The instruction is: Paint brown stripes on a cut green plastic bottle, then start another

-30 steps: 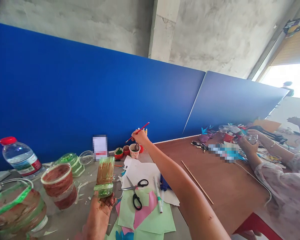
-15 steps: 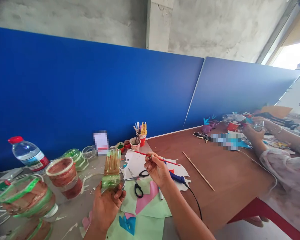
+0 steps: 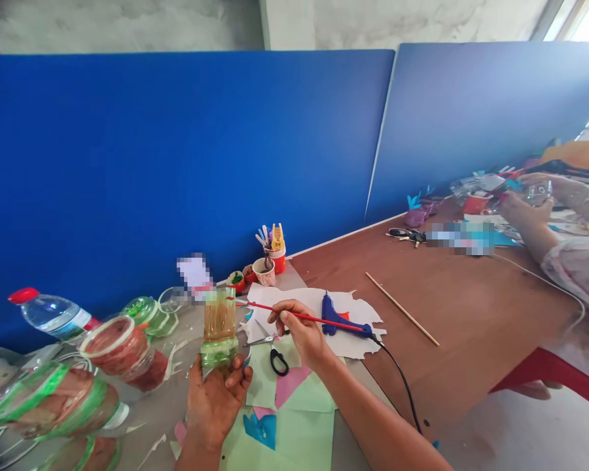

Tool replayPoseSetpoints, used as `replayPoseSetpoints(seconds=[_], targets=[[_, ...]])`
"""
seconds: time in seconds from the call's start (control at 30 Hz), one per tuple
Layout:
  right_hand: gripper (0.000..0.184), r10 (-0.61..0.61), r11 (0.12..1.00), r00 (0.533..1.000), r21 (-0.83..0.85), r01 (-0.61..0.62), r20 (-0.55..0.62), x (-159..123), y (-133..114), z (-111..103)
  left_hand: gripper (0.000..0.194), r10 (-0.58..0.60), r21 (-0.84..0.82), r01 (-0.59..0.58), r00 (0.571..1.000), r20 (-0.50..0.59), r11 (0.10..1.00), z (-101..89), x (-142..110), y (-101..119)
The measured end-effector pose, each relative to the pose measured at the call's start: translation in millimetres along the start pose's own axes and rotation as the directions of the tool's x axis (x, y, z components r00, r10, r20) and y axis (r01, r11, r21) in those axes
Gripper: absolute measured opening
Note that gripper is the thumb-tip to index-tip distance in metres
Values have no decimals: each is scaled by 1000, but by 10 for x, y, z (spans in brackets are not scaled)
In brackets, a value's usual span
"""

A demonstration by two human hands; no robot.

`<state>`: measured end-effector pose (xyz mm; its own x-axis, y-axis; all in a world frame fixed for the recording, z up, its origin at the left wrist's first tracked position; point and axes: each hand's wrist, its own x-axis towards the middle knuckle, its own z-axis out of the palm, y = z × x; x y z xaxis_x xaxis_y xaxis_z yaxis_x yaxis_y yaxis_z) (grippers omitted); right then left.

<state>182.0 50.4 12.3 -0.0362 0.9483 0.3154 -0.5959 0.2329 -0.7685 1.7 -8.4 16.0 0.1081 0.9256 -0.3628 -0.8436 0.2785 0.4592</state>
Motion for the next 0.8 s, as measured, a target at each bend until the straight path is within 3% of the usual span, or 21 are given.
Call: replayPoseSetpoints(seconds=[0.27,0.43,0.63,0.8], targets=[[14,-84,980,995,-176,91,50,-24,15,-35,56,1,31,-2,1000,24,1000,-23,22,-28],[12,-33,958,993,-280,63,111,-39,-38,-36,57,-7,17,7,1000,-2,1000,-8,2,-10],[11,-11,987,999,-159,18,50,-29,-1,-62,58,-11,7,11,1000,-19,1000,15,2,-3],[9,40,996,996,-87,-33,80,-14,-8,-77,58,-42,-8,42,999,0,999,2,-20,-4]])
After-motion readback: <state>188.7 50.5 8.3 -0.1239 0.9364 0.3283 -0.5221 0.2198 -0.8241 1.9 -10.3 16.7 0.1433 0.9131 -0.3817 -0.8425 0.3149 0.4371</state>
